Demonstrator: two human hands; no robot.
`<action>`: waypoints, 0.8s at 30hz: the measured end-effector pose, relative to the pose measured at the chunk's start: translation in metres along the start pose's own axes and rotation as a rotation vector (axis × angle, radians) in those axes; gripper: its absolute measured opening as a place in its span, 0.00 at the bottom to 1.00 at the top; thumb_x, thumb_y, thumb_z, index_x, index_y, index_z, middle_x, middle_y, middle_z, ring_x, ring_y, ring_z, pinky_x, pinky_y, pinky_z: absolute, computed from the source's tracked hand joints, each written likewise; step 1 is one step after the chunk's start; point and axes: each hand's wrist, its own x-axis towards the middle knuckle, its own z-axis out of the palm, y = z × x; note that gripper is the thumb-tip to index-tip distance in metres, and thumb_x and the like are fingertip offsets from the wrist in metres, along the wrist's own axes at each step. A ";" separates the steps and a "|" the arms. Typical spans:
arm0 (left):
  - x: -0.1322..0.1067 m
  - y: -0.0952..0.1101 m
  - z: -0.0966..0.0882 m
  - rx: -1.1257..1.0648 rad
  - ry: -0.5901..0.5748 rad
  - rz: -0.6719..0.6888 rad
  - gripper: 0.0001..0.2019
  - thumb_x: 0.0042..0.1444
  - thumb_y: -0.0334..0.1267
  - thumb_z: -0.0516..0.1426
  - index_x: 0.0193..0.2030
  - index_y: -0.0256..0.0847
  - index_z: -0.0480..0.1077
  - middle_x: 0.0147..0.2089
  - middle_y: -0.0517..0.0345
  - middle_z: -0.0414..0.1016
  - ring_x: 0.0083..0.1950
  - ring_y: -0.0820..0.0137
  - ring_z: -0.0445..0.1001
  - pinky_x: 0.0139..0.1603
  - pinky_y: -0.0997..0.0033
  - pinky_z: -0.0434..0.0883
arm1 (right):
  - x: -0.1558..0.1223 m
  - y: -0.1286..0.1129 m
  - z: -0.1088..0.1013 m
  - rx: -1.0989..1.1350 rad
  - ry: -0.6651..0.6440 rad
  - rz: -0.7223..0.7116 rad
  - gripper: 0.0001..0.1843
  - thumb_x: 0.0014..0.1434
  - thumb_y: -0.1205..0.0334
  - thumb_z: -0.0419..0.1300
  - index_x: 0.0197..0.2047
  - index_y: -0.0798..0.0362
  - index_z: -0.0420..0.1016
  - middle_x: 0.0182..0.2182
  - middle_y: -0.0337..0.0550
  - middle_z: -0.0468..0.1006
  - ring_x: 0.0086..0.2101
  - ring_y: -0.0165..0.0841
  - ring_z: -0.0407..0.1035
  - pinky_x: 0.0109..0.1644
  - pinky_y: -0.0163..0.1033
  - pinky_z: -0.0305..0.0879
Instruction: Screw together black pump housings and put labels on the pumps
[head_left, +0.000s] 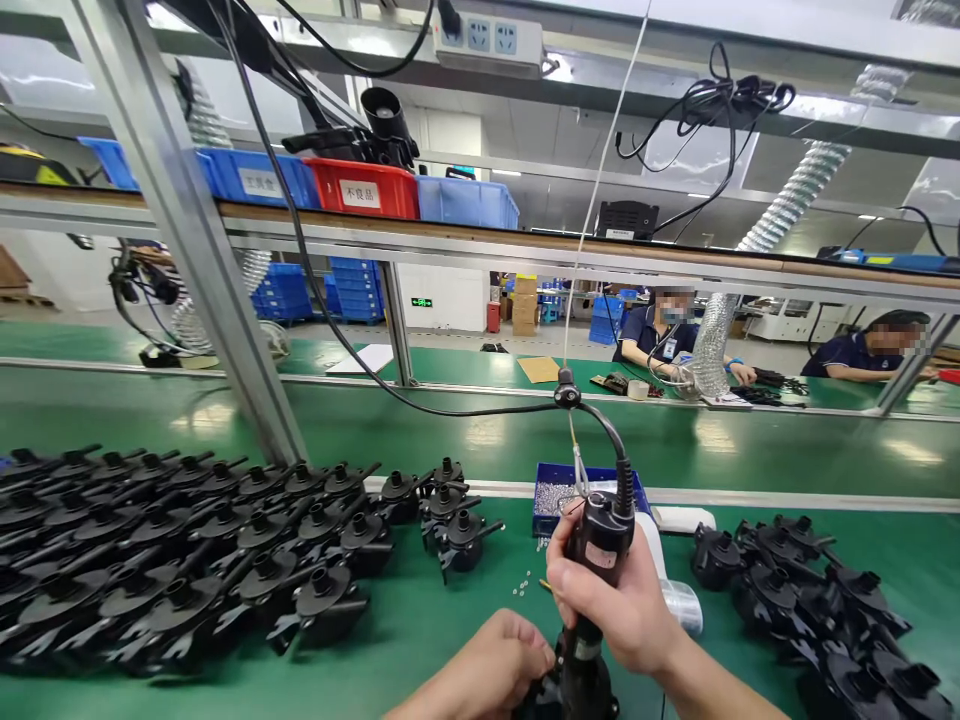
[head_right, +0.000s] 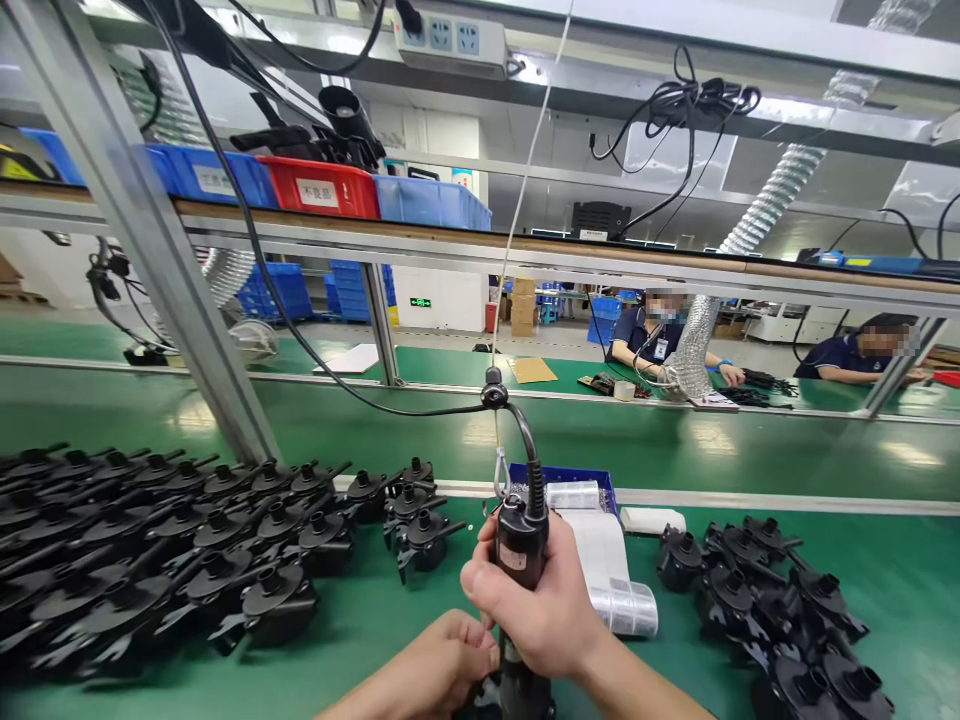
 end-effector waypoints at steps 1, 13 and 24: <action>-0.002 0.001 0.000 -0.016 0.004 -0.012 0.14 0.32 0.46 0.56 0.23 0.46 0.54 0.15 0.73 0.41 0.16 0.82 0.37 0.20 0.72 0.33 | 0.000 -0.002 0.001 -0.005 0.000 -0.008 0.22 0.68 0.51 0.71 0.51 0.55 0.66 0.33 0.40 0.74 0.23 0.23 0.65 0.27 0.29 0.63; -0.013 0.011 -0.026 -0.140 -0.126 -0.136 0.22 0.35 0.45 0.66 0.40 0.39 0.77 0.17 0.76 0.44 0.19 0.83 0.36 0.19 0.78 0.34 | -0.003 -0.008 0.003 -0.056 0.008 -0.040 0.19 0.69 0.54 0.70 0.51 0.54 0.66 0.33 0.39 0.75 0.23 0.24 0.65 0.28 0.32 0.64; -0.013 0.002 0.001 -0.083 0.012 0.009 0.28 0.31 0.54 0.76 0.30 0.43 0.68 0.17 0.74 0.53 0.17 0.83 0.42 0.17 0.76 0.36 | -0.001 -0.008 0.007 -0.042 0.014 -0.023 0.19 0.68 0.54 0.70 0.50 0.54 0.67 0.32 0.39 0.75 0.22 0.23 0.64 0.26 0.31 0.64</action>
